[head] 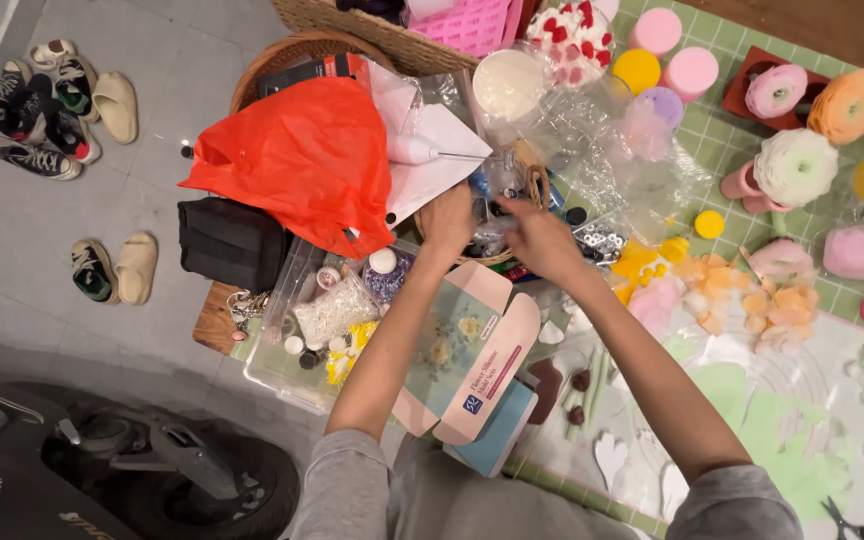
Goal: The recorder is preparing candle materials, including cutting wicks and assembling wax petal decorations on a silicone mat.
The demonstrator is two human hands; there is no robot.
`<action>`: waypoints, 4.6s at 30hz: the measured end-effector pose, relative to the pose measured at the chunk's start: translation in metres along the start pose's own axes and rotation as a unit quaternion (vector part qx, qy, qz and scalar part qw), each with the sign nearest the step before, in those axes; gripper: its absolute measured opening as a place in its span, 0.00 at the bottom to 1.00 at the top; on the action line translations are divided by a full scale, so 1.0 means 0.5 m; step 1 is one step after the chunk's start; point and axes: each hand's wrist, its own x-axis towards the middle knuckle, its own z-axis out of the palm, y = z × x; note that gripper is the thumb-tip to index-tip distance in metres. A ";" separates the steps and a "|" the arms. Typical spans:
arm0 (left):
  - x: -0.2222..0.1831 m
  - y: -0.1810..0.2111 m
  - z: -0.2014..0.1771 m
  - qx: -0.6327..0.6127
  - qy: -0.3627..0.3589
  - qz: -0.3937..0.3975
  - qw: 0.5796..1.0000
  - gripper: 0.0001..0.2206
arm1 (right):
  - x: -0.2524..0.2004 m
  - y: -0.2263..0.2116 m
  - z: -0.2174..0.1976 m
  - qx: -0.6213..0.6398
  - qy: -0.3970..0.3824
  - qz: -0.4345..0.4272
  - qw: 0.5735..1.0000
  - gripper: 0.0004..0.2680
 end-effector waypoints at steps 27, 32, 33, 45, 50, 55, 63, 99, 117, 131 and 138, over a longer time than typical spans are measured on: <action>-0.002 0.013 -0.133 -0.341 0.101 0.013 0.934 0.08 | -0.057 0.069 -0.014 0.074 0.013 0.073 0.994 0.10; -0.031 0.032 -0.138 -0.270 0.062 -0.001 0.961 0.12 | -0.052 0.041 -0.028 0.074 -0.003 0.123 0.990 0.10; -0.034 0.036 -0.141 -0.232 0.041 0.004 0.972 0.16 | -0.044 0.042 -0.030 0.057 0.006 0.108 0.992 0.10; -0.119 -0.103 -0.444 0.107 0.130 0.086 0.982 0.45 | 0.008 -0.043 -0.040 0.027 0.048 -0.007 0.998 0.10; -0.069 -0.304 -0.379 0.120 0.081 0.028 0.989 0.23 | 0.086 -0.116 -0.019 -0.120 0.062 -0.214 0.967 0.15; 0.030 -0.431 -0.471 -0.112 0.234 0.045 0.965 0.16 | 0.162 -0.137 0.019 -0.230 0.014 -0.216 0.949 0.29; 0.128 -0.482 -0.627 -0.330 0.412 0.031 0.849 0.08 | 0.233 -0.147 0.057 -0.384 -0.018 -0.205 0.900 0.34; 0.039 -0.213 -0.347 0.083 -0.035 -0.005 0.996 0.41 | 0.398 -0.181 0.054 -0.419 0.100 -0.306 0.849 0.04; 0.029 -0.303 -0.489 -0.079 0.250 -0.083 0.961 0.16 | 0.293 -0.028 0.215 0.721 -0.017 0.253 0.645 0.21; -0.007 -0.278 -0.480 -0.078 0.210 -0.081 0.971 0.11 | 0.354 -0.150 0.356 0.543 0.164 0.191 0.801 0.11; -0.070 -0.161 -0.562 0.003 0.275 -0.029 0.961 0.21 | 0.378 -0.270 0.357 0.442 0.154 -0.013 0.884 0.06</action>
